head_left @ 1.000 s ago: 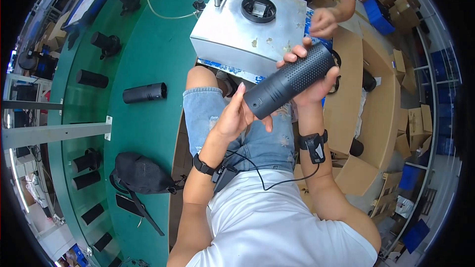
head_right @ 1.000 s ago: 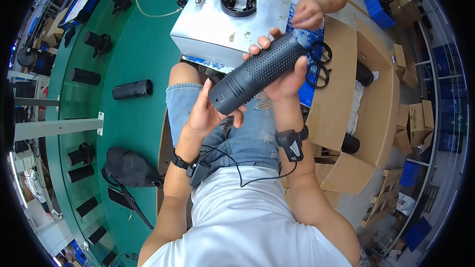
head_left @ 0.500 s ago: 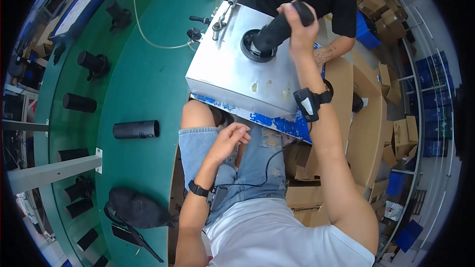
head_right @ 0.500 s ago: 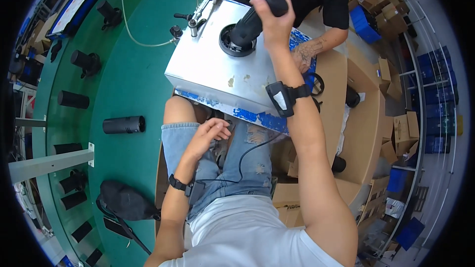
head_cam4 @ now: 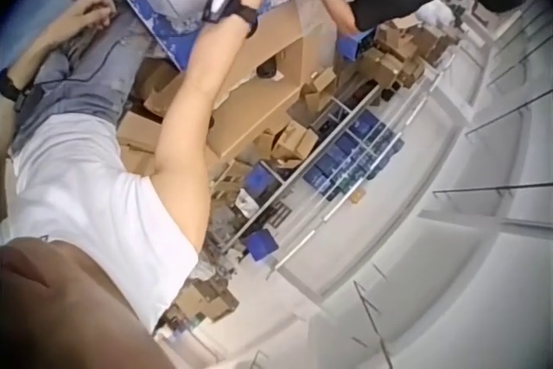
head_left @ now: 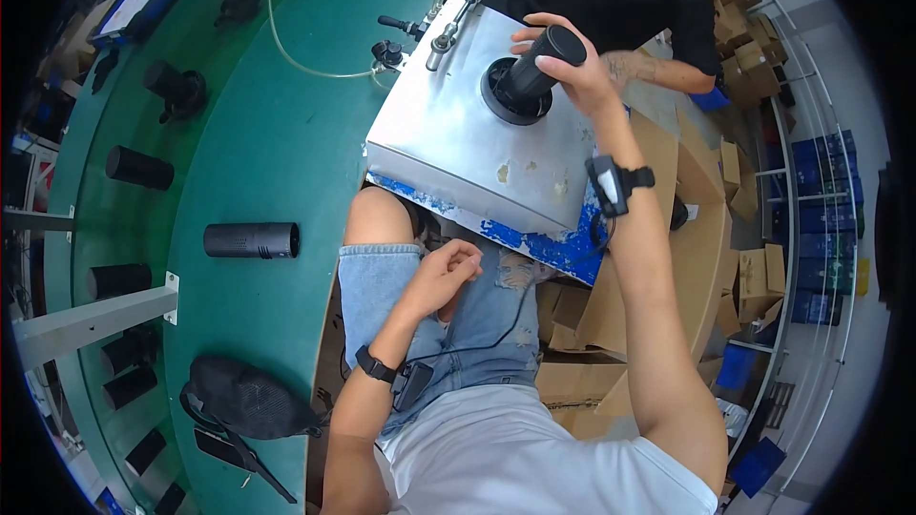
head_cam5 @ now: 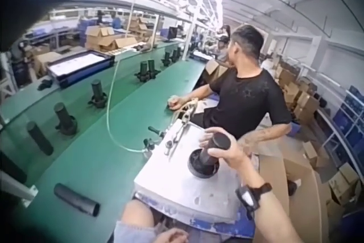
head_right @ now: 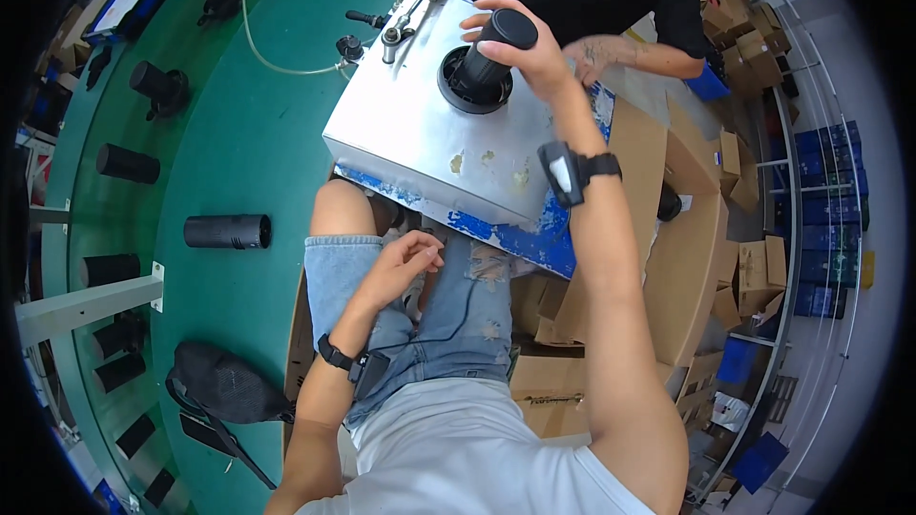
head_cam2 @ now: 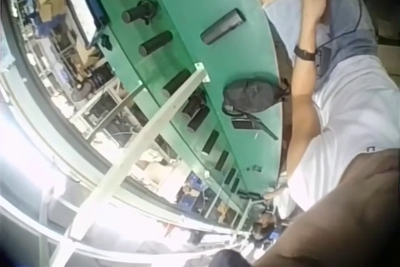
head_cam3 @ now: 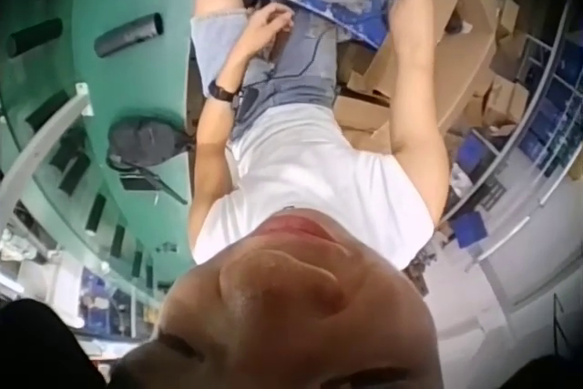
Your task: The person picks up a handheld vacuum, places it into a machine to press it down, and then removes it to repeat the process with another vacuum.
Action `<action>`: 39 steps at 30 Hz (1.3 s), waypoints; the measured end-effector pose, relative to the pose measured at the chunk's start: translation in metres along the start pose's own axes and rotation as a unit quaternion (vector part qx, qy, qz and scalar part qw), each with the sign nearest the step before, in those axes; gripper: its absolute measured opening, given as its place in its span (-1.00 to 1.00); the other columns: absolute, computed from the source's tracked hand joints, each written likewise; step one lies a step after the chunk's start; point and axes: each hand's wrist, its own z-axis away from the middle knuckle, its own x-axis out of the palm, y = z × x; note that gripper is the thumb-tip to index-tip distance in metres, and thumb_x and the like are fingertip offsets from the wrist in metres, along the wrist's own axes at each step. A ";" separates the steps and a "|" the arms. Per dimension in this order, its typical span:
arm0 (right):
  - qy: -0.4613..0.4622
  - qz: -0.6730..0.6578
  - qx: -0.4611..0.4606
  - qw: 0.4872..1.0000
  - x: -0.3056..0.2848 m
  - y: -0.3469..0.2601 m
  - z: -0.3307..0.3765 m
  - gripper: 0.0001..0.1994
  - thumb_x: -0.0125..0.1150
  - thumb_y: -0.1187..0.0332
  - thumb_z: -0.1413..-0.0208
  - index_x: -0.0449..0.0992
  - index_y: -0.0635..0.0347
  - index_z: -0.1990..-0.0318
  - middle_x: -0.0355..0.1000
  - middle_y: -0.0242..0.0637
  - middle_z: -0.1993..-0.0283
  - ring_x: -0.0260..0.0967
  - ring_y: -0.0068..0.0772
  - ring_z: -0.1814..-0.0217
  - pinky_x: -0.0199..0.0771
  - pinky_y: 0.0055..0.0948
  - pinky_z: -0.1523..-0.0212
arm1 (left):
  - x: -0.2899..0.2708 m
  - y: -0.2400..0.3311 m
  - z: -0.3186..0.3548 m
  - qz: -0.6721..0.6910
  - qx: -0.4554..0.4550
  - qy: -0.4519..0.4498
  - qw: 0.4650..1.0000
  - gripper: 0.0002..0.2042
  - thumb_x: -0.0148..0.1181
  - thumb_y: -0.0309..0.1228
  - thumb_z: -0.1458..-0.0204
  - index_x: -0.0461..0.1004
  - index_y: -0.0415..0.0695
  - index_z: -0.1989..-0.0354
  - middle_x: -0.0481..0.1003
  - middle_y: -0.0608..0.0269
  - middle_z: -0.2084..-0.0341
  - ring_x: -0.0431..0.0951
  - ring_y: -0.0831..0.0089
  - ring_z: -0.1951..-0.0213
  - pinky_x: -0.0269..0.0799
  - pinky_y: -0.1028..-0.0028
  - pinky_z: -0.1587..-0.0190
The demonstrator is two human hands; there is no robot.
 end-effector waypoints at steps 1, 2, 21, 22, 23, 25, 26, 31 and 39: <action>-0.073 -0.006 -0.004 0.997 -0.008 -0.002 -0.010 -0.53 0.28 0.40 0.04 0.35 0.30 -0.06 0.47 -0.12 0.09 0.41 -0.30 -0.05 0.37 -0.33 -0.13 | 0.000 0.003 0.003 -0.019 0.000 -0.003 1.000 -0.80 0.02 -0.41 -0.23 0.42 -0.26 0.08 0.50 0.25 0.33 0.50 0.53 0.23 0.44 0.53 0.13; -0.146 -0.013 -0.007 0.989 -0.013 -0.001 -0.013 -0.54 0.29 0.39 0.04 0.36 0.30 -0.04 0.47 -0.11 0.09 0.40 -0.30 -0.07 0.37 -0.32 -0.14 | 0.001 0.004 0.004 -0.037 0.001 -0.006 0.999 -0.80 0.02 -0.41 -0.23 0.42 -0.25 0.08 0.50 0.24 0.33 0.50 0.53 0.23 0.44 0.53 0.13; 0.093 0.044 -0.074 0.992 0.021 0.028 0.017 -0.71 0.22 0.41 0.04 0.40 0.28 0.14 0.47 -0.21 0.26 0.45 -0.37 0.17 0.41 -0.34 -0.03 | -0.022 0.100 0.010 -0.030 0.115 0.038 0.992 -0.86 0.10 -0.44 -0.14 0.49 -0.21 0.20 0.56 0.25 0.41 0.53 0.60 0.34 0.43 0.55 0.25; 0.092 0.037 -0.086 0.991 0.022 0.029 0.015 -0.72 0.21 0.40 0.04 0.40 0.28 0.15 0.46 -0.21 0.27 0.45 -0.36 0.17 0.41 -0.34 -0.02 | -0.042 0.135 0.004 -0.078 0.144 0.074 0.984 -0.87 0.10 -0.44 -0.14 0.49 -0.21 0.22 0.56 0.26 0.43 0.53 0.59 0.35 0.43 0.56 0.26; 0.094 0.042 -0.083 0.991 0.019 0.032 0.017 -0.72 0.21 0.40 0.04 0.40 0.28 0.15 0.46 -0.21 0.27 0.45 -0.36 0.17 0.41 -0.34 -0.02 | -0.061 0.153 -0.019 -0.068 0.242 0.105 0.962 -0.85 0.09 -0.41 -0.15 0.49 -0.25 0.26 0.56 0.26 0.43 0.53 0.56 0.34 0.42 0.56 0.27; 0.078 0.058 -0.062 0.993 0.018 0.035 0.013 -0.71 0.21 0.40 0.04 0.38 0.27 0.13 0.46 -0.20 0.27 0.44 -0.35 0.17 0.42 -0.32 -0.02 | -0.106 0.209 -0.078 -0.158 0.327 0.181 0.914 -0.80 0.07 -0.39 -0.16 0.49 -0.28 0.23 0.55 0.22 0.41 0.53 0.55 0.31 0.41 0.56 0.24; 0.075 0.061 -0.063 0.993 0.018 0.036 0.011 -0.71 0.21 0.40 0.04 0.38 0.27 0.13 0.46 -0.20 0.27 0.44 -0.35 0.17 0.42 -0.32 -0.02 | -0.129 0.226 -0.113 -0.237 0.322 0.220 0.890 -0.71 0.06 -0.29 -0.16 0.49 -0.30 0.16 0.58 0.09 0.28 0.57 0.36 0.19 0.44 0.42 0.12; 0.080 0.003 -0.074 0.994 0.032 0.032 0.005 -0.66 0.23 0.39 0.07 0.36 0.27 0.11 0.44 -0.18 0.26 0.43 -0.35 0.16 0.41 -0.31 -0.02 | -0.216 0.243 -0.248 -0.649 0.098 0.192 0.730 -0.50 -0.20 -0.11 -0.14 0.47 -0.27 0.00 0.43 -0.11 -0.05 0.41 -0.05 -0.10 0.32 0.13 -0.15; 0.086 0.061 -0.052 0.993 0.029 0.021 0.014 -0.71 0.31 0.44 0.09 0.42 0.23 0.18 0.48 -0.26 0.31 0.44 -0.43 0.23 0.42 -0.40 0.07 | -0.203 0.223 -0.216 -0.619 0.084 0.128 0.770 -0.50 -0.24 -0.12 -0.21 0.42 -0.30 -0.04 0.41 -0.17 -0.05 0.38 -0.08 -0.12 0.23 0.18 -0.22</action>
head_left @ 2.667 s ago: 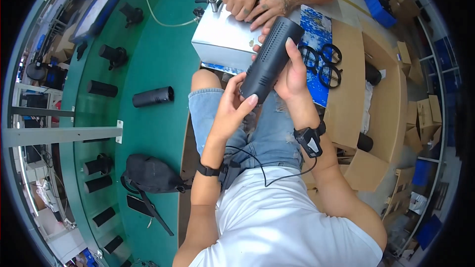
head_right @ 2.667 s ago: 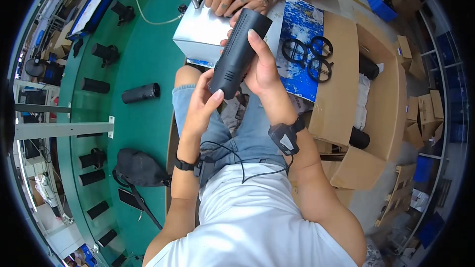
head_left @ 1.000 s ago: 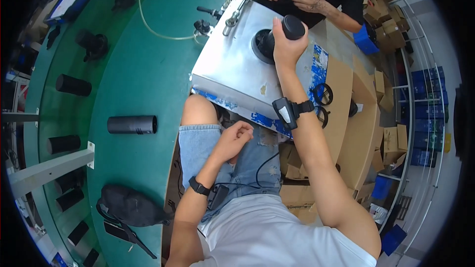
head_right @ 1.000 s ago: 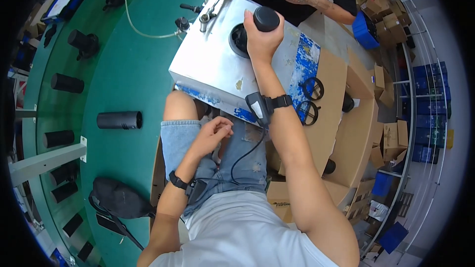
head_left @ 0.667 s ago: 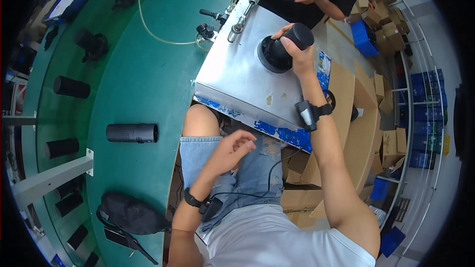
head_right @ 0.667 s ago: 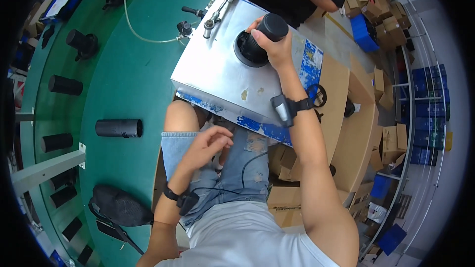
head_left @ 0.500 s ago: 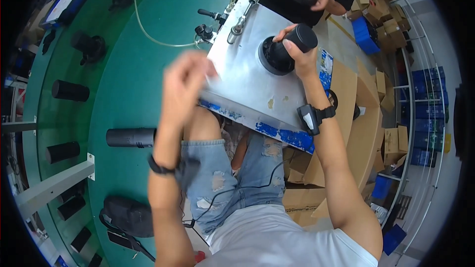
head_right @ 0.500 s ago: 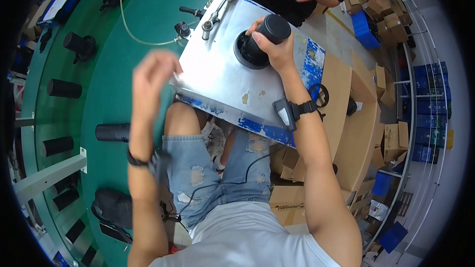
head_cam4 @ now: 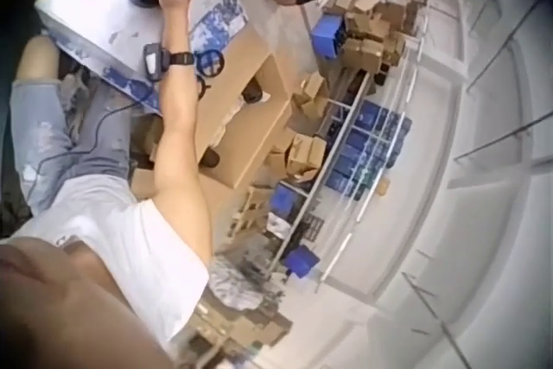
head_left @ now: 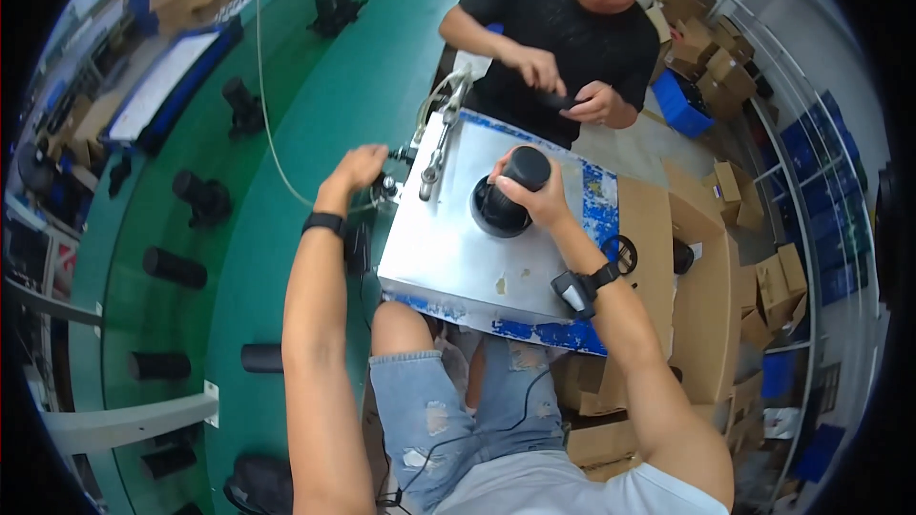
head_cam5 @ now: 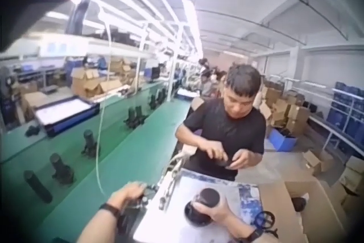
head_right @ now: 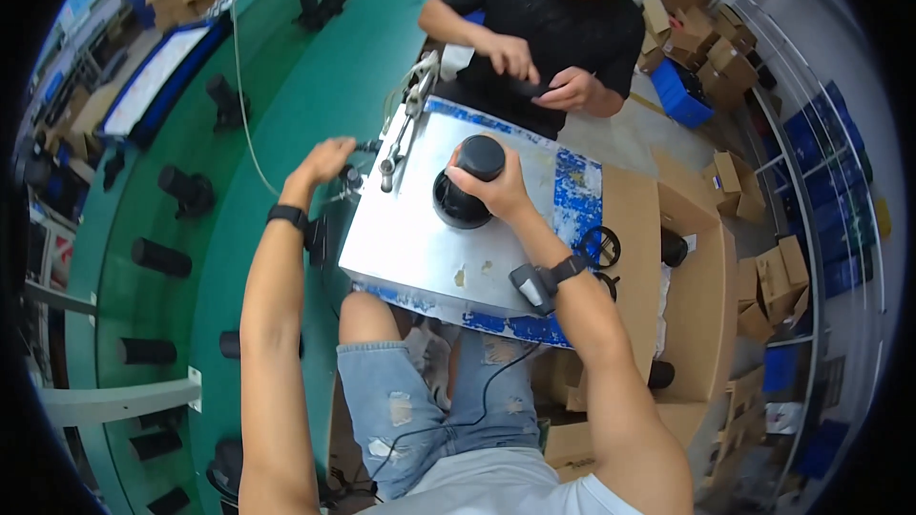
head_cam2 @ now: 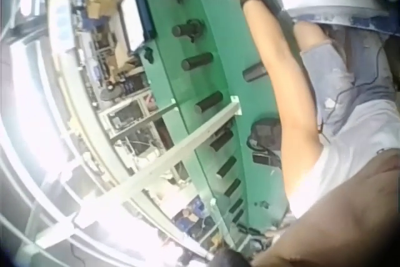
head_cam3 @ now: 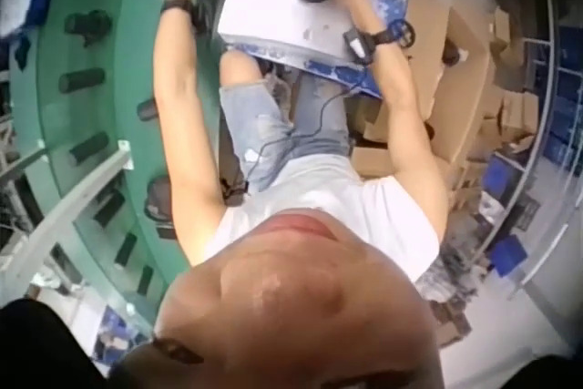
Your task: The person picks up a handheld vacuum, places it into a machine to press it down, and then removes it to repeat the process with another vacuum.
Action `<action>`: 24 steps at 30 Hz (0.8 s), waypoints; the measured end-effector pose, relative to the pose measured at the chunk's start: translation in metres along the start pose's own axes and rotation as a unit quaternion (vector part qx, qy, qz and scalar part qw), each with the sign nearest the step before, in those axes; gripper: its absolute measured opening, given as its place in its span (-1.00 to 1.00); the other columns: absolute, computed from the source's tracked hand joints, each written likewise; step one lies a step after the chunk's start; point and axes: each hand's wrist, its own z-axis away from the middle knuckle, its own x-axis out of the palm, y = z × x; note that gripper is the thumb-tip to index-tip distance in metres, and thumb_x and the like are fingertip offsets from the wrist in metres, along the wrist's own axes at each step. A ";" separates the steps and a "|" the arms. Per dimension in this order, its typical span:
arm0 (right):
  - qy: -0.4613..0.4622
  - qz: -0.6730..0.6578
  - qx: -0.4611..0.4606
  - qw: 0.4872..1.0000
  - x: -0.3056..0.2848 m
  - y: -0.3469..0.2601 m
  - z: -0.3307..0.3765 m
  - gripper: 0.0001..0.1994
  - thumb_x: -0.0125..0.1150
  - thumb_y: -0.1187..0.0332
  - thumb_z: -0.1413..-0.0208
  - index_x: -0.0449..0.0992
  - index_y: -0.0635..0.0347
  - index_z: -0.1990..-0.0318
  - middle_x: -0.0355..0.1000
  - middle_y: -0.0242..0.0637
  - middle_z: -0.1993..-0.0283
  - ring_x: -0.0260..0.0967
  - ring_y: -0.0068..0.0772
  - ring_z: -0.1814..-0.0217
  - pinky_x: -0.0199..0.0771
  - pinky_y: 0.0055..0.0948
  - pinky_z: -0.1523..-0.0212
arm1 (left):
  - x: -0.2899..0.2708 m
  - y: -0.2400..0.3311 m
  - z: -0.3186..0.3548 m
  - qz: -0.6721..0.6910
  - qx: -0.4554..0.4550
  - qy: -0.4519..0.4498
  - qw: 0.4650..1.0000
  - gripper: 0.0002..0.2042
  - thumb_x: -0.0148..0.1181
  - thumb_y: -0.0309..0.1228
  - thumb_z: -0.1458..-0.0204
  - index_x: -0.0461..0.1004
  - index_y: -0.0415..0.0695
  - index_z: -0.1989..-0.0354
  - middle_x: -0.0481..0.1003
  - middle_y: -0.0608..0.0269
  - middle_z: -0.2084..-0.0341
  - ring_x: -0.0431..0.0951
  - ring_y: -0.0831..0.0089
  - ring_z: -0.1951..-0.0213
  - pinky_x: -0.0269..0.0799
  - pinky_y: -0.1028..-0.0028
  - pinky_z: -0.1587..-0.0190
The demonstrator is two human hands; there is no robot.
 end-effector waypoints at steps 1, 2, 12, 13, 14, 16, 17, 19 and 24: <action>-0.022 0.110 -0.048 0.993 -0.007 -0.011 -0.001 -0.70 0.33 0.36 0.05 0.41 0.22 0.17 0.47 -0.26 0.30 0.43 -0.41 0.22 0.42 -0.39 0.08 | 0.006 0.004 0.015 0.088 0.014 0.045 0.995 -0.52 -0.20 -0.13 -0.22 0.42 -0.28 -0.04 0.43 -0.14 -0.04 0.39 -0.05 -0.10 0.22 0.21 -0.22; 0.067 0.155 -0.124 0.978 -0.015 -0.019 0.002 -0.73 0.29 0.32 0.01 0.42 0.22 0.18 0.47 -0.27 0.30 0.42 -0.40 0.22 0.42 -0.38 0.09 | 0.004 0.011 0.032 0.102 0.063 0.133 0.984 -0.56 -0.15 -0.17 -0.22 0.42 -0.28 -0.04 0.44 -0.12 -0.02 0.40 -0.01 -0.10 0.22 0.24 -0.21; -0.175 -0.036 -0.194 0.965 0.092 -0.180 0.036 -0.44 0.53 0.21 0.29 0.42 0.24 0.10 0.39 -0.09 -0.02 0.35 -0.27 -0.05 0.33 -0.30 -0.08 | -0.060 0.201 0.289 0.037 0.201 0.360 0.910 -0.36 0.32 -0.17 0.16 0.35 -0.30 -0.08 0.46 -0.09 0.09 0.39 0.01 -0.08 0.23 0.13 -0.15; -0.196 -0.036 -0.214 0.956 0.096 -0.167 0.049 -0.41 0.55 0.19 0.30 0.41 0.25 0.10 0.37 -0.05 -0.07 0.36 -0.25 -0.05 0.35 -0.30 -0.06 | -0.049 0.207 0.291 0.017 0.195 0.324 0.926 -0.32 0.36 -0.18 0.20 0.33 -0.31 -0.10 0.47 -0.11 0.13 0.43 -0.01 -0.03 0.26 0.15 -0.12; -0.204 -0.071 -0.157 0.964 0.104 -0.154 0.064 -0.39 0.54 0.16 0.30 0.39 0.26 0.09 0.33 -0.01 -0.12 0.31 -0.23 -0.13 0.30 -0.28 -0.12 | -0.031 0.199 0.292 0.070 0.197 0.321 0.924 -0.34 0.37 -0.20 0.21 0.34 -0.32 -0.06 0.47 -0.08 0.21 0.46 -0.01 0.08 0.31 0.16 -0.04; -0.174 -0.025 -0.102 0.979 0.110 -0.142 0.085 -0.32 0.49 0.14 0.24 0.33 0.27 -0.03 0.26 0.00 -0.20 0.22 -0.18 -0.25 0.23 -0.26 -0.19 | -0.015 0.171 0.304 0.159 0.128 0.291 0.935 -0.41 0.41 -0.21 0.24 0.37 -0.31 0.06 0.46 0.04 0.43 0.47 0.02 0.38 0.38 0.20 0.19; -0.150 0.047 -0.100 0.983 0.108 -0.139 0.096 -0.30 0.47 0.14 0.22 0.31 0.28 -0.08 0.23 -0.01 -0.23 0.18 -0.18 -0.29 0.20 -0.25 -0.21 | -0.020 0.157 0.310 0.212 0.081 0.322 0.919 -0.43 0.45 -0.17 0.26 0.37 -0.28 0.15 0.45 0.03 0.47 0.45 0.08 0.41 0.37 0.24 0.30; -0.086 0.096 -0.062 0.990 0.092 -0.137 0.113 -0.40 0.34 0.21 0.06 0.30 0.30 -0.12 0.29 -0.12 -0.19 0.23 -0.24 -0.26 0.16 -0.26 -0.24 | -0.043 0.108 0.320 0.210 -0.020 0.385 0.898 -0.47 0.47 -0.18 0.25 0.34 -0.25 0.22 0.51 0.03 0.37 0.55 0.26 0.31 0.44 0.33 0.25; -0.018 0.054 0.066 0.996 0.020 -0.071 0.148 -0.71 0.14 0.50 -0.11 0.35 0.31 0.00 0.45 -0.22 0.04 0.38 -0.43 -0.05 0.31 -0.45 -0.11 | -0.095 -0.037 0.338 0.183 -0.170 0.549 0.798 -0.38 0.49 -0.21 0.25 0.33 -0.29 0.06 0.53 0.01 0.19 0.56 0.21 0.13 0.44 0.27 0.06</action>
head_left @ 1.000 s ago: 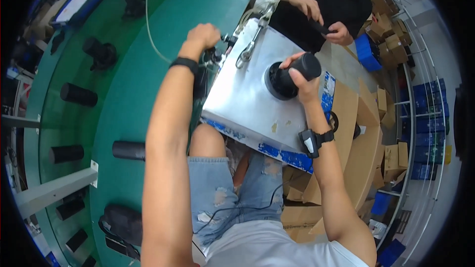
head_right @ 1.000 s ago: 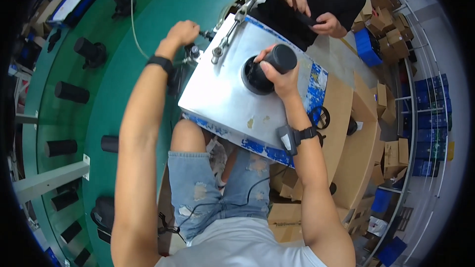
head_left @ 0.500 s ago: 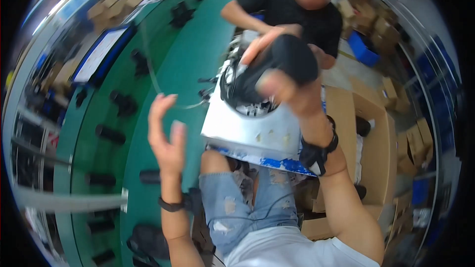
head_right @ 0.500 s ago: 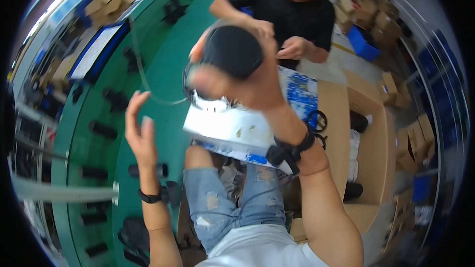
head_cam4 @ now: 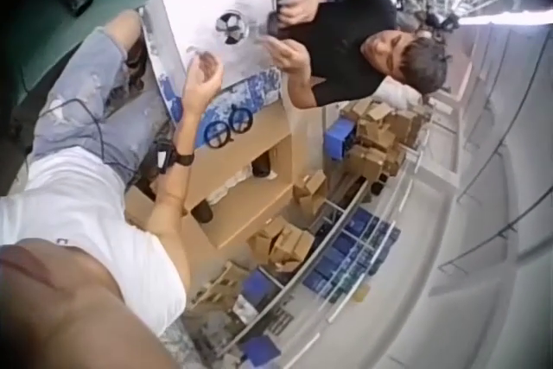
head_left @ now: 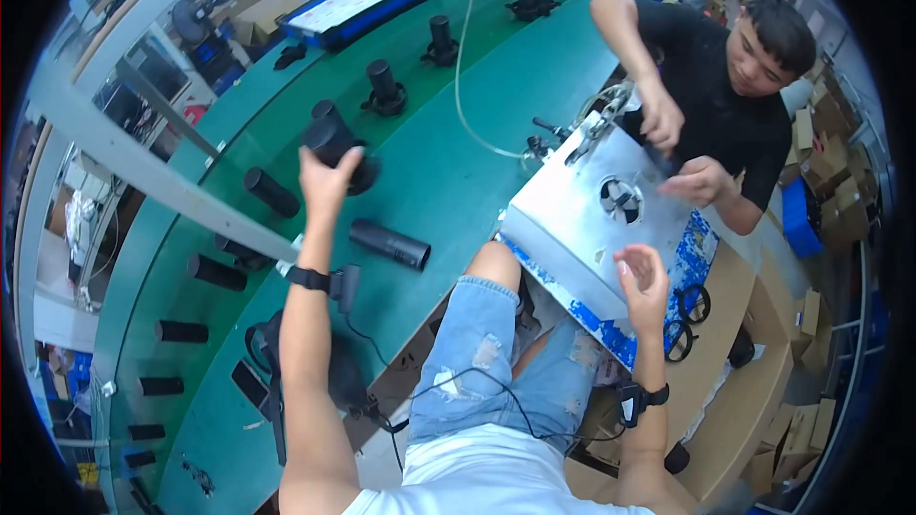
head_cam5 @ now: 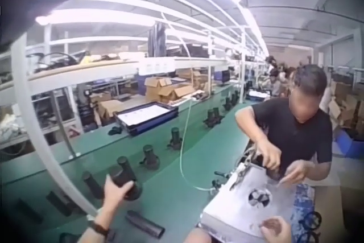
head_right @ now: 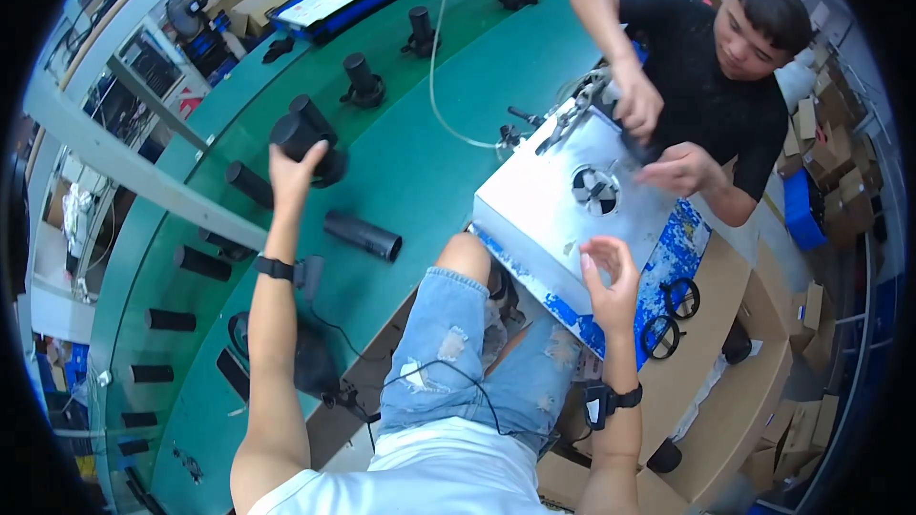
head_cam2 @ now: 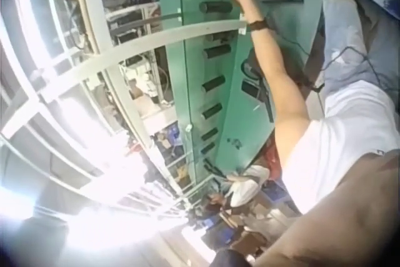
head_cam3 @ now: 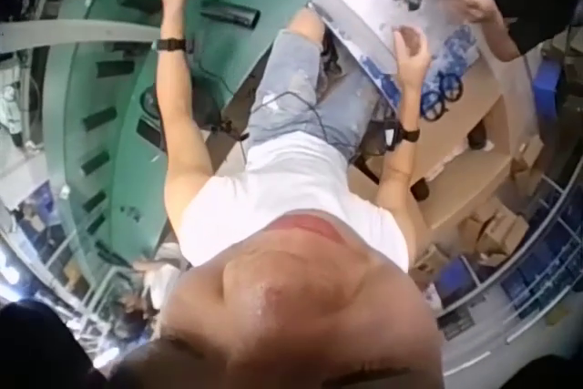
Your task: The person picks up a handheld vacuum, places it into a machine to press it down, and then removes it to repeat the process with another vacuum.
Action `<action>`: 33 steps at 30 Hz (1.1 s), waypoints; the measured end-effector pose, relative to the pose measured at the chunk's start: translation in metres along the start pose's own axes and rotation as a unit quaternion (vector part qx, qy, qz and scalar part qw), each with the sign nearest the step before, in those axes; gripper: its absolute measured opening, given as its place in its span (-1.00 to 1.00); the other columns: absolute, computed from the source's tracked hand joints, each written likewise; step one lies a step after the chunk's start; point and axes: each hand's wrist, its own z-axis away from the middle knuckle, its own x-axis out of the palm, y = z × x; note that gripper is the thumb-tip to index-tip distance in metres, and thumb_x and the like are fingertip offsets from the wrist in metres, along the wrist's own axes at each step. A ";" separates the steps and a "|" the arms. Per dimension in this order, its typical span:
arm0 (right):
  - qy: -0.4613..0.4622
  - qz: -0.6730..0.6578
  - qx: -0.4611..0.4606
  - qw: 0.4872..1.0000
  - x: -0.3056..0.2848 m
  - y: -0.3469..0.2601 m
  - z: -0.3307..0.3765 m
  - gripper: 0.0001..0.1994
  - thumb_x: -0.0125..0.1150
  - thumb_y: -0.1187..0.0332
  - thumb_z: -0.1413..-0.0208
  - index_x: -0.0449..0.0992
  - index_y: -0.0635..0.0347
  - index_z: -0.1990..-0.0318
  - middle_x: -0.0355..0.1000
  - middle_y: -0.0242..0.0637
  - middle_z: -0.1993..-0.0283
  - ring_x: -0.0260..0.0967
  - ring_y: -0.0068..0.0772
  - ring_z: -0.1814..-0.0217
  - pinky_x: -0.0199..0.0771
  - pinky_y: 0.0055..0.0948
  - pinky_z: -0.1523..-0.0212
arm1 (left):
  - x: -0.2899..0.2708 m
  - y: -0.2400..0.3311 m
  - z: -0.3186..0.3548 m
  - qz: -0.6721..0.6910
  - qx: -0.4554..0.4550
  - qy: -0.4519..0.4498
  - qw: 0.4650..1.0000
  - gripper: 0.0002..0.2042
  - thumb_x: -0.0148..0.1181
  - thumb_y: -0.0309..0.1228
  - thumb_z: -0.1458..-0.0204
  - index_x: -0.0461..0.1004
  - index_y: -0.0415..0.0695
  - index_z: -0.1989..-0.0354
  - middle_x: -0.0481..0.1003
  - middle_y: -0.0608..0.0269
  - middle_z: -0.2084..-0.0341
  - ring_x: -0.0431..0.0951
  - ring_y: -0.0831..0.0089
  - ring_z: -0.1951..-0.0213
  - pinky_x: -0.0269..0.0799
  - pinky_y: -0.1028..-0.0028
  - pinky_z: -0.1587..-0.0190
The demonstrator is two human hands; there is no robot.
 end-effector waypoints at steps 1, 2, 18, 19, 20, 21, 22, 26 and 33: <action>0.019 -0.007 0.025 0.999 -0.002 0.013 0.006 -0.76 0.13 0.52 -0.13 0.37 0.32 0.04 0.46 -0.24 0.12 0.41 -0.46 0.03 0.35 -0.48 -0.04 | -0.012 -0.027 -0.016 -0.012 -0.021 0.045 0.999 -0.37 0.48 -0.21 0.26 0.34 -0.29 0.05 0.53 0.00 0.19 0.55 0.18 0.11 0.43 0.25 0.03; 0.034 -0.014 0.048 0.998 -0.007 0.024 0.007 -0.80 0.12 0.53 -0.15 0.38 0.33 0.08 0.48 -0.26 0.20 0.43 -0.49 0.11 0.38 -0.52 0.02 | -0.018 -0.048 -0.031 -0.044 -0.056 0.062 0.996 -0.37 0.48 -0.22 0.26 0.34 -0.29 0.04 0.53 -0.03 0.18 0.54 0.14 0.09 0.41 0.25 0.00; 0.126 0.108 0.035 0.986 -0.014 0.044 0.000 -0.83 0.22 0.53 -0.04 0.47 0.30 0.18 0.47 -0.34 0.30 0.41 -0.56 0.26 0.40 -0.56 0.19 | 0.044 -0.058 -0.127 -0.459 -0.125 0.076 0.876 -0.31 0.17 0.13 0.12 0.39 -0.14 -0.08 0.48 0.00 0.02 0.46 0.02 -0.06 0.38 0.06 -0.04; 0.098 0.091 0.034 0.990 -0.013 0.039 -0.001 -0.82 0.23 0.53 -0.03 0.48 0.30 0.19 0.48 -0.33 0.30 0.42 -0.56 0.27 0.40 -0.55 0.19 | 0.040 -0.057 -0.132 -0.500 -0.043 0.090 0.860 -0.31 0.15 0.14 0.09 0.38 -0.15 -0.10 0.46 0.00 0.00 0.44 0.03 -0.06 0.38 0.06 -0.03; 0.069 0.070 0.032 0.995 -0.011 0.036 -0.001 -0.82 0.24 0.53 -0.01 0.48 0.29 0.20 0.49 -0.31 0.31 0.43 -0.56 0.28 0.40 -0.55 0.20 | 0.032 -0.060 -0.142 -0.549 0.057 0.075 0.830 -0.34 0.12 0.11 0.03 0.35 -0.17 -0.11 0.44 -0.03 -0.01 0.43 0.03 -0.05 0.37 0.09 -0.04; 0.093 0.063 0.033 0.993 -0.010 0.033 -0.002 -0.82 0.24 0.53 -0.01 0.48 0.29 0.20 0.49 -0.31 0.31 0.43 -0.56 0.28 0.40 -0.55 0.20 | 0.019 -0.068 -0.156 -0.501 0.141 0.034 0.853 -0.33 0.12 0.07 -0.02 0.30 -0.21 -0.16 0.40 -0.11 -0.06 0.38 -0.05 -0.10 0.34 0.11 -0.08; 0.082 0.079 0.025 0.993 -0.014 0.035 0.000 -0.81 0.25 0.53 0.00 0.48 0.29 0.20 0.50 -0.30 0.31 0.45 -0.55 0.29 0.41 -0.55 0.21 | 0.032 -0.067 -0.158 -0.455 0.141 -0.042 0.878 -0.33 0.15 0.02 -0.03 0.25 -0.23 -0.19 0.38 -0.13 -0.08 0.35 -0.05 -0.13 0.30 0.14 -0.13; 0.083 0.084 0.018 0.993 -0.016 0.030 0.007 -0.81 0.26 0.51 0.02 0.50 0.28 0.21 0.53 -0.29 0.35 0.48 -0.54 0.31 0.42 -0.54 0.24 | 0.044 -0.086 -0.168 -0.465 0.164 -0.192 0.848 -0.39 0.19 -0.08 -0.03 0.23 -0.13 -0.21 0.33 -0.16 -0.09 0.39 -0.07 -0.06 0.36 0.13 -0.08; 0.102 0.075 -0.021 0.992 -0.002 0.030 0.002 -0.81 0.28 0.38 -0.02 0.50 0.24 0.24 0.54 -0.26 0.44 0.51 -0.44 0.39 0.46 -0.49 0.29 | 0.060 -0.047 -0.125 -0.508 0.230 -0.141 0.818 -0.51 0.27 -0.20 -0.01 0.27 -0.12 -0.06 0.36 -0.09 0.13 0.46 -0.09 0.10 0.44 0.10 0.11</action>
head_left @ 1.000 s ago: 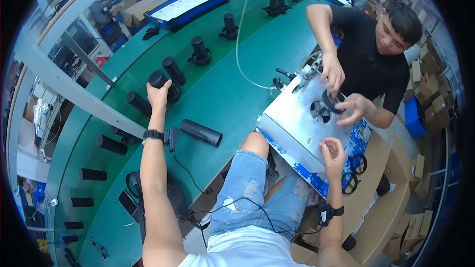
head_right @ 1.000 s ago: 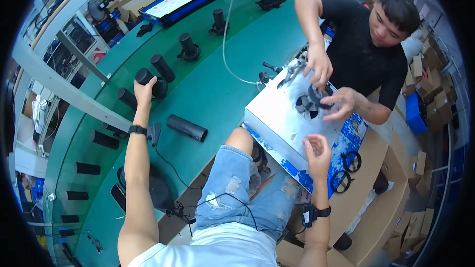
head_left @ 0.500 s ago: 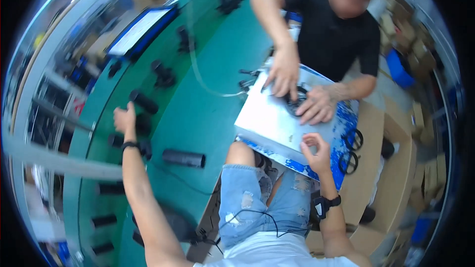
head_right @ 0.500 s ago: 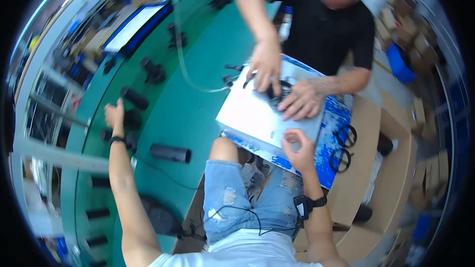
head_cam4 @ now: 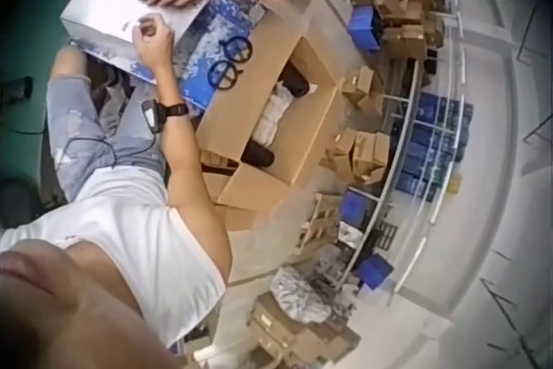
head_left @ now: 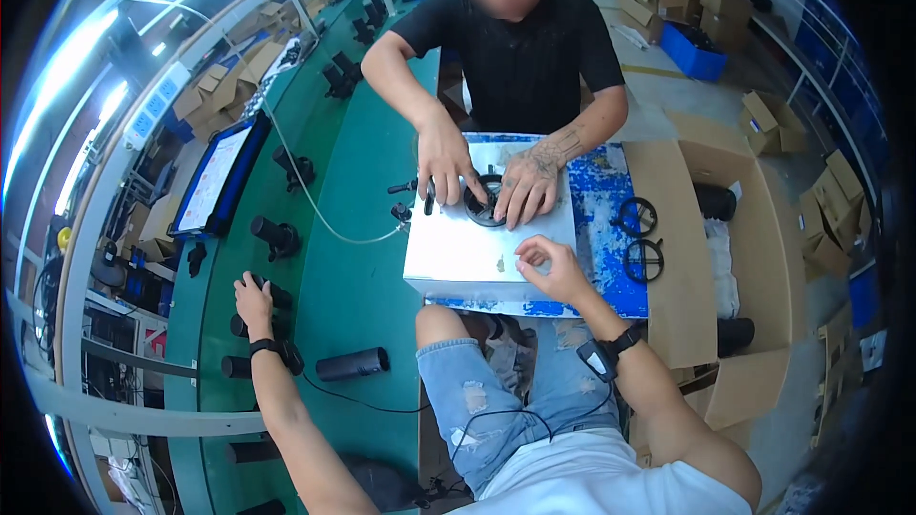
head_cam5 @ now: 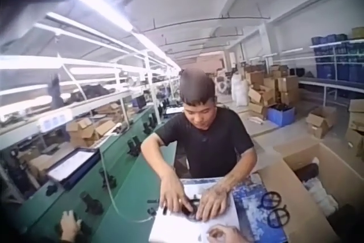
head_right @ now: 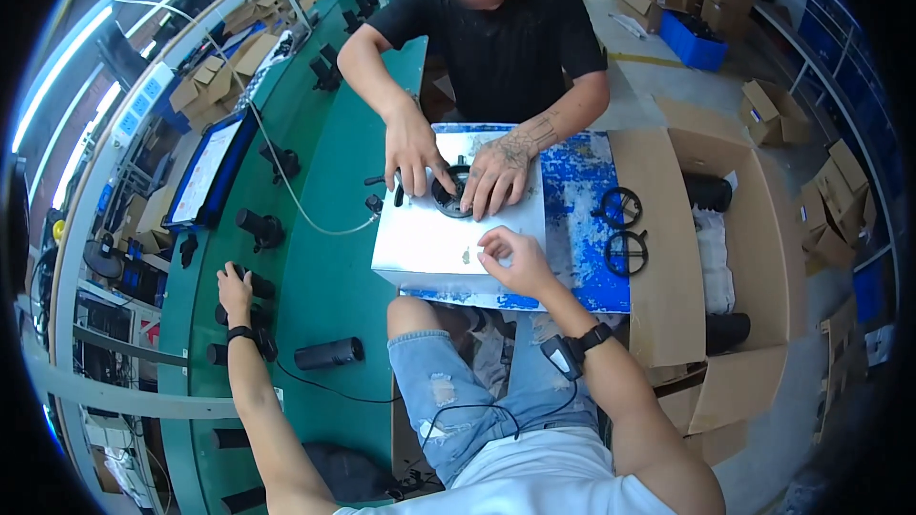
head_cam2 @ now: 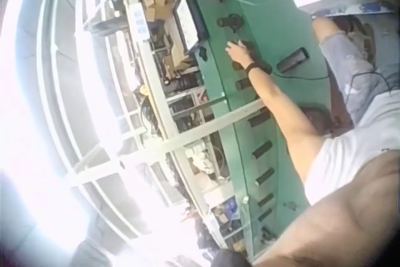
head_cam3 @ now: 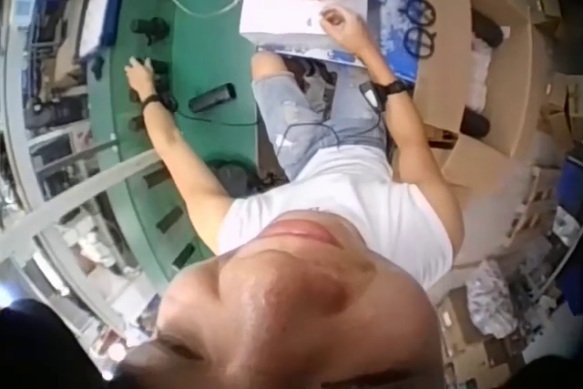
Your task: The person picks up a handheld vacuum, places it into a machine to press it down, and then removes it to repeat the process with another vacuum.
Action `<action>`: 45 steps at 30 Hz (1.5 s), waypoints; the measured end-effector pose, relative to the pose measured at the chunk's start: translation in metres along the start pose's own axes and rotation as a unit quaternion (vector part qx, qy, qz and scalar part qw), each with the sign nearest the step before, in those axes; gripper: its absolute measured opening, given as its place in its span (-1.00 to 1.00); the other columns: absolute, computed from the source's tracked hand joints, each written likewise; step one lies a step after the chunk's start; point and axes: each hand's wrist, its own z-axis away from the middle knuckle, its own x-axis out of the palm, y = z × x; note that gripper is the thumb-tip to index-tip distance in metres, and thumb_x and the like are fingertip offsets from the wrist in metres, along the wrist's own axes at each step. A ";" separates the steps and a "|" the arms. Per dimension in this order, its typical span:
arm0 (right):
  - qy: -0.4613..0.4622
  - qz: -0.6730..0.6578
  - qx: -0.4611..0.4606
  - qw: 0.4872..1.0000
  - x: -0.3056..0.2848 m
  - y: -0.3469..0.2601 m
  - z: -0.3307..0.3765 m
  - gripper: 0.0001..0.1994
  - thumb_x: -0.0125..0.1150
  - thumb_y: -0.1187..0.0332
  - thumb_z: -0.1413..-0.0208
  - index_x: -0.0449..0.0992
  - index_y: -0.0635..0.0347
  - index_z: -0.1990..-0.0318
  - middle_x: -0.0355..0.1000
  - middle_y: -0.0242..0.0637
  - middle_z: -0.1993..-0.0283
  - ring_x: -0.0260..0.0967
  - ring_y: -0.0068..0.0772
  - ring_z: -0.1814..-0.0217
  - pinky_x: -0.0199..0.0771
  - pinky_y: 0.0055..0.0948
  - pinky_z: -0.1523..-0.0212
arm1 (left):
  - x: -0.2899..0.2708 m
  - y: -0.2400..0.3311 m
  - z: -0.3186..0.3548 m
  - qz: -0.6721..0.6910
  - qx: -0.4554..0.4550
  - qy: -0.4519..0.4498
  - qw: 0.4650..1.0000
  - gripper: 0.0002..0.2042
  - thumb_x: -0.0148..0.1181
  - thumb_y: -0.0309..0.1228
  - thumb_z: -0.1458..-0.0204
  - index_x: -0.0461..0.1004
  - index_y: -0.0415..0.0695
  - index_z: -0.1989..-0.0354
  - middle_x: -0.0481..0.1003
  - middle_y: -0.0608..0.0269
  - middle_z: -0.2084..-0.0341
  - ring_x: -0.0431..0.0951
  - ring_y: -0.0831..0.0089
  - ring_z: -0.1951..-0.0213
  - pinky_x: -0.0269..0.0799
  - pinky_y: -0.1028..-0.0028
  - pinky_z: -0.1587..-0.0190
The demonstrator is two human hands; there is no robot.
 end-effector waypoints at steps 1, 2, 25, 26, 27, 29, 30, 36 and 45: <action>-0.003 -0.001 0.001 1.000 0.003 0.001 -0.002 -0.82 0.27 0.38 -0.03 0.50 0.25 0.24 0.54 -0.26 0.44 0.51 -0.44 0.40 0.46 -0.48 0.30 | -0.010 0.008 0.002 0.005 -0.006 0.037 0.999 -0.56 0.22 -0.22 -0.05 0.31 -0.13 -0.05 0.37 -0.08 0.13 0.45 -0.06 0.09 0.42 0.12 0.08; -0.005 0.000 0.006 1.000 0.000 0.003 -0.001 -0.82 0.26 0.38 -0.04 0.50 0.26 0.24 0.54 -0.25 0.44 0.51 -0.45 0.40 0.47 -0.48 0.31 | -0.026 0.023 0.005 0.012 -0.010 0.072 0.997 -0.61 0.17 -0.23 -0.09 0.34 -0.14 -0.04 0.37 -0.06 0.14 0.44 -0.03 0.08 0.39 0.14 0.06; 0.056 -0.538 0.188 0.820 0.016 -0.051 0.069 -0.50 0.18 0.10 -0.10 0.34 0.34 -0.03 0.43 -0.15 0.11 0.43 -0.28 0.10 0.49 -0.32 0.04 | -0.146 0.307 0.325 0.705 0.114 -0.223 0.664 -0.29 0.32 -0.22 0.02 0.13 -0.29 -0.24 0.30 0.07 -0.11 0.33 0.28 -0.13 0.22 0.35 -0.19; 0.065 -0.549 0.195 0.810 0.018 -0.054 0.060 -0.49 0.17 0.09 -0.11 0.31 0.33 -0.06 0.42 -0.14 0.08 0.42 -0.26 0.09 0.47 -0.29 0.01 | -0.152 0.310 0.316 0.722 0.076 -0.214 0.654 -0.29 0.34 -0.19 0.05 0.18 -0.31 -0.21 0.31 0.06 -0.10 0.33 0.27 -0.13 0.21 0.34 -0.20; 0.033 -0.581 0.168 0.796 0.015 -0.060 0.056 -0.46 0.17 0.08 -0.12 0.28 0.31 -0.10 0.39 -0.14 0.06 0.39 -0.25 0.06 0.45 -0.27 -0.03 | -0.158 0.309 0.310 0.734 0.072 -0.218 0.639 -0.36 0.25 -0.14 -0.03 0.23 -0.34 -0.16 0.39 0.04 -0.01 0.40 0.26 -0.05 0.26 0.34 -0.17; -0.046 -0.654 0.095 0.749 0.008 -0.071 0.039 -0.42 0.16 0.04 -0.12 0.21 0.26 -0.16 0.34 -0.16 0.04 0.33 -0.24 0.01 0.38 -0.25 -0.10 | -0.167 0.297 0.291 0.812 0.012 -0.312 0.494 -0.41 -0.03 0.01 -0.17 0.31 -0.36 -0.08 0.50 0.02 0.21 0.53 0.27 0.16 0.36 0.34 -0.06; -0.082 -0.690 0.058 0.717 0.002 -0.071 0.038 -0.39 0.16 0.02 -0.12 0.18 0.23 -0.18 0.30 -0.19 0.04 0.30 -0.23 -0.01 0.34 -0.24 -0.14 | -0.170 0.297 0.289 0.849 -0.048 -0.402 0.340 -0.36 -0.22 0.09 -0.23 0.34 -0.37 -0.04 0.55 0.02 0.34 0.59 0.28 0.30 0.42 0.35 0.02; -0.091 -0.710 -0.022 0.698 -0.021 -0.068 0.038 -0.44 0.19 0.00 -0.10 0.20 0.13 -0.11 0.25 -0.28 0.05 0.24 -0.30 -0.06 0.18 -0.17 -0.24 | -0.180 0.312 0.282 0.846 -0.033 -0.457 0.273 -0.31 -0.41 0.14 -0.25 0.33 -0.32 -0.05 0.53 0.09 0.43 0.56 0.37 0.42 0.44 0.45 0.28; 0.002 -0.658 0.011 0.753 -0.020 -0.063 0.043 -0.43 0.22 -0.01 -0.09 0.20 0.14 -0.11 0.23 -0.32 0.01 0.20 -0.32 -0.11 0.16 -0.21 -0.25 | -0.159 0.308 0.289 0.866 0.011 -0.357 0.351 -0.53 -0.07 -0.08 -0.23 0.33 -0.31 -0.01 0.51 0.08 0.33 0.56 0.43 0.35 0.50 0.47 0.28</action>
